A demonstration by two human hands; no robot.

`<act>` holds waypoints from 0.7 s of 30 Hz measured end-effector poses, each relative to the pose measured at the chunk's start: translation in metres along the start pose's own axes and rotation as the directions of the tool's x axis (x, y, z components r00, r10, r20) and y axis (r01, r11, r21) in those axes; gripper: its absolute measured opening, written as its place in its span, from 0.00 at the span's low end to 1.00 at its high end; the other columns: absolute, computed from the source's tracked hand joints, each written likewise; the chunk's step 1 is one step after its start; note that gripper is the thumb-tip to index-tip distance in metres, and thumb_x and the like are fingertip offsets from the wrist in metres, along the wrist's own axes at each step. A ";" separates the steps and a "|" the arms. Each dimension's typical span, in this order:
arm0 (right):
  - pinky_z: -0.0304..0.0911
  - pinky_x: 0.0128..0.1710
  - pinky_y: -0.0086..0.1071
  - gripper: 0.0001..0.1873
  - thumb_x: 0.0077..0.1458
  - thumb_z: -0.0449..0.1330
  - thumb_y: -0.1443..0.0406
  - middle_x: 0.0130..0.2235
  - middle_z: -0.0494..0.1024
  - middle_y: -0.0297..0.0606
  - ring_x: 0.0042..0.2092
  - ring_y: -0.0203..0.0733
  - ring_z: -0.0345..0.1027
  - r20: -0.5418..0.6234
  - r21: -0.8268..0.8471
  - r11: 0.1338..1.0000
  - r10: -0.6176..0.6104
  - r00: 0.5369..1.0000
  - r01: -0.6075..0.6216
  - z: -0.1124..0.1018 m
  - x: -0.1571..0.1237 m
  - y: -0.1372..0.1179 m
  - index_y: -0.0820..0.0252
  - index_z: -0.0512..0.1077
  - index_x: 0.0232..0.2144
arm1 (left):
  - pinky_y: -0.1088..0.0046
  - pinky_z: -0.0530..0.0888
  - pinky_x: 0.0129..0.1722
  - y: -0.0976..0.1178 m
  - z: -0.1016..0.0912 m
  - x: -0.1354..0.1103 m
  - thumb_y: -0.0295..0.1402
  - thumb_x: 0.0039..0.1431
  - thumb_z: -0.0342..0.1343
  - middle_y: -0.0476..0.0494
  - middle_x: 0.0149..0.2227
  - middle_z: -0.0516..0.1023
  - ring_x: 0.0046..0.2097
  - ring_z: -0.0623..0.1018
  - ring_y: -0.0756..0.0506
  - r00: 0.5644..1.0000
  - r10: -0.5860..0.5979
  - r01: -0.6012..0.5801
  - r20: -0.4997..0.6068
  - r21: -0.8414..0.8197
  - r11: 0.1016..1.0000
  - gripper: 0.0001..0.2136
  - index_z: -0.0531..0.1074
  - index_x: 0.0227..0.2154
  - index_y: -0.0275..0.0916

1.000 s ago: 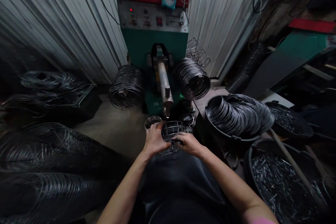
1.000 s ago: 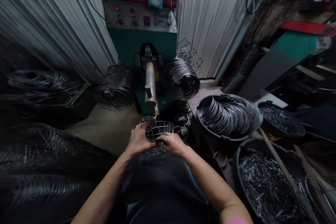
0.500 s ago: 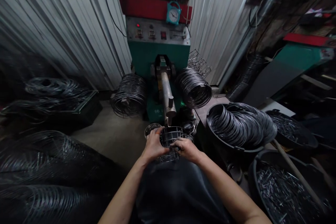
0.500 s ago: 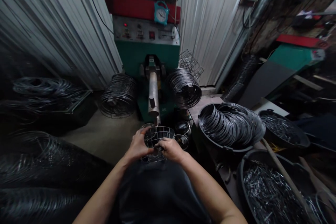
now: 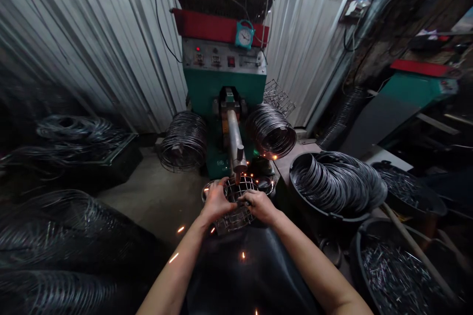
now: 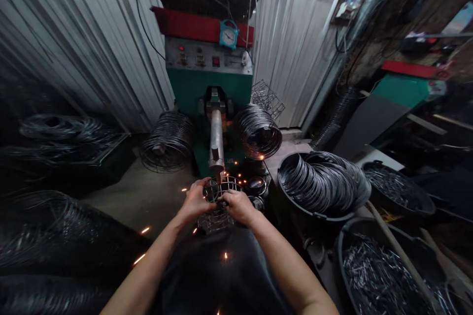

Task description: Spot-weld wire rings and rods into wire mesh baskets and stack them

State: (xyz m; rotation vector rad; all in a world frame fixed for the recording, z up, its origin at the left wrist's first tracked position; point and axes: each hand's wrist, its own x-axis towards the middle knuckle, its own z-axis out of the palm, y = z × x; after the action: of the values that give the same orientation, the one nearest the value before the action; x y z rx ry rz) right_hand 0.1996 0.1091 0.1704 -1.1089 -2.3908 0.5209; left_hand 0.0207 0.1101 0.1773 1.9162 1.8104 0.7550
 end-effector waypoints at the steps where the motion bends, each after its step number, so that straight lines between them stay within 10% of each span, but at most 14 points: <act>1: 0.66 0.40 0.29 0.17 0.47 0.56 0.77 0.39 0.78 0.38 0.40 0.39 0.72 -0.003 -0.008 1.000 0.006 1.000 -0.006 0.000 0.000 0.000 0.58 0.74 0.38 | 0.56 0.66 0.50 0.001 0.000 0.000 0.36 0.32 0.64 0.37 0.48 0.69 0.52 0.68 0.34 1.000 -0.003 0.003 -0.013 0.008 1.000 0.38 0.61 0.52 0.38; 9: 0.66 0.42 0.31 0.18 0.48 0.57 0.75 0.44 0.77 0.38 0.44 0.44 0.72 -0.009 -0.119 0.982 0.150 0.989 -0.150 -0.006 0.019 -0.005 0.53 0.74 0.39 | 0.57 0.66 0.50 -0.005 0.000 0.021 0.37 0.34 0.64 0.35 0.50 0.68 0.53 0.68 0.34 0.998 -0.056 0.055 0.011 0.034 0.998 0.38 0.60 0.53 0.38; 14: 0.65 0.43 0.33 0.18 0.50 0.60 0.66 0.45 0.75 0.40 0.43 0.42 0.70 -0.307 0.280 0.933 0.309 0.900 -0.225 0.010 -0.019 -0.008 0.55 0.68 0.46 | 0.57 0.65 0.51 -0.008 0.002 0.021 0.39 0.34 0.66 0.35 0.50 0.68 0.53 0.67 0.34 0.999 -0.033 0.034 -0.032 0.030 0.999 0.39 0.60 0.53 0.38; 21: 0.54 0.19 0.23 0.08 0.46 0.60 0.62 0.22 0.68 0.28 0.22 0.31 0.60 0.174 0.759 0.303 0.759 0.627 -0.576 0.043 -0.094 0.004 0.60 0.68 0.29 | 0.58 0.65 0.51 -0.011 0.000 0.032 0.38 0.35 0.65 0.35 0.52 0.67 0.55 0.66 0.35 0.997 -0.069 0.070 -0.026 0.023 0.997 0.39 0.59 0.54 0.39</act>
State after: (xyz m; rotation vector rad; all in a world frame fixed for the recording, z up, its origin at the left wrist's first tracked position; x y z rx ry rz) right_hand 0.2331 0.0318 0.1107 -1.5695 -1.0853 1.4490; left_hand 0.0127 0.1425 0.1736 1.8560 1.8986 0.7412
